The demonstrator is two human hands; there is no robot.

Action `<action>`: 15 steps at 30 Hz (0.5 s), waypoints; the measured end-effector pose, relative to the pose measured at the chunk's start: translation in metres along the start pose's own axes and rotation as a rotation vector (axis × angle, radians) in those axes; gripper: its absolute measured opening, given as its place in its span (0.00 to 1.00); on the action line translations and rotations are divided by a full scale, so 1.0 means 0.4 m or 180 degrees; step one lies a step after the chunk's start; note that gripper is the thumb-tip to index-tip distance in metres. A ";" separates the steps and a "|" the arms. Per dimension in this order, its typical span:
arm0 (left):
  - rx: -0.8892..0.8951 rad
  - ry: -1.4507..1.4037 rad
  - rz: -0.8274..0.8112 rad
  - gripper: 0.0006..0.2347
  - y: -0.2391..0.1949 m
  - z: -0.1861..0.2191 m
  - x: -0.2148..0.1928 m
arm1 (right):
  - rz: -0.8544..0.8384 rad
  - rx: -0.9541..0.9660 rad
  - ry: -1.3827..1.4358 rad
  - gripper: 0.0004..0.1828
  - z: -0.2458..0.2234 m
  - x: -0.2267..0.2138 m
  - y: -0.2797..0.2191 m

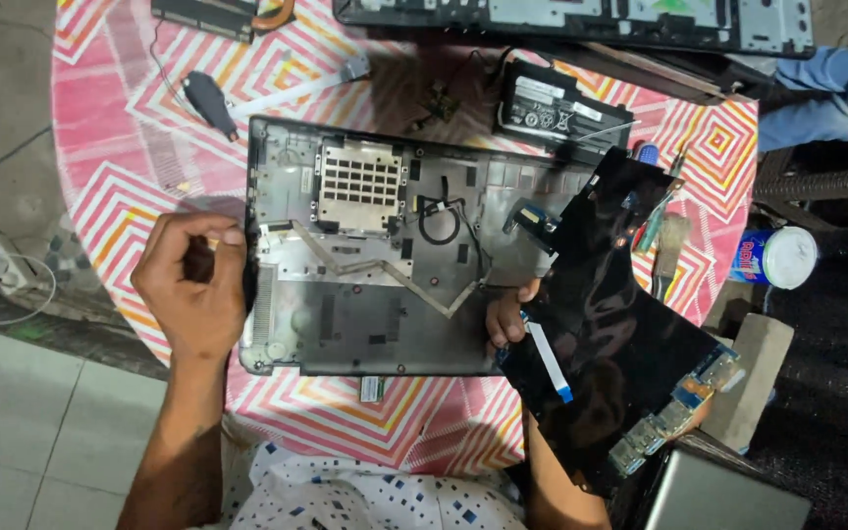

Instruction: The person removes a motherboard from a laptop chassis, disconnects several cables, and then places the motherboard back into the chassis. They proceed to reconnect the cables and secure the board within the laptop frame.

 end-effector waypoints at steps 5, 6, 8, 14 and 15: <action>0.0085 -0.0068 -0.0004 0.01 -0.008 -0.017 0.005 | 0.0769 -0.0028 -0.0915 0.16 -0.047 0.014 -0.029; 0.0067 -0.0045 0.0012 0.01 -0.002 -0.012 0.021 | 0.0904 -0.0028 -0.1089 0.14 -0.053 0.022 -0.030; 0.0153 -0.0328 0.0186 0.01 0.011 -0.008 0.014 | 0.1081 -0.0015 -0.1360 0.11 -0.039 0.033 -0.003; -0.0132 -0.0158 0.0096 0.06 0.024 0.052 -0.006 | 0.1782 0.0271 -0.1812 0.14 0.011 0.134 0.004; -0.0135 -0.0132 0.0107 0.06 0.020 0.048 -0.009 | 0.1762 0.0277 -0.1793 0.14 0.026 0.141 0.019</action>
Point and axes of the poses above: each hand's wrist, its own y-axis towards the middle knuckle, its own x-axis out of the palm, z = x × y, the point moved 5 cm from there along y, towards the middle knuckle, and after that the axes turned 11 degrees about -z, right-handed, at the moved point
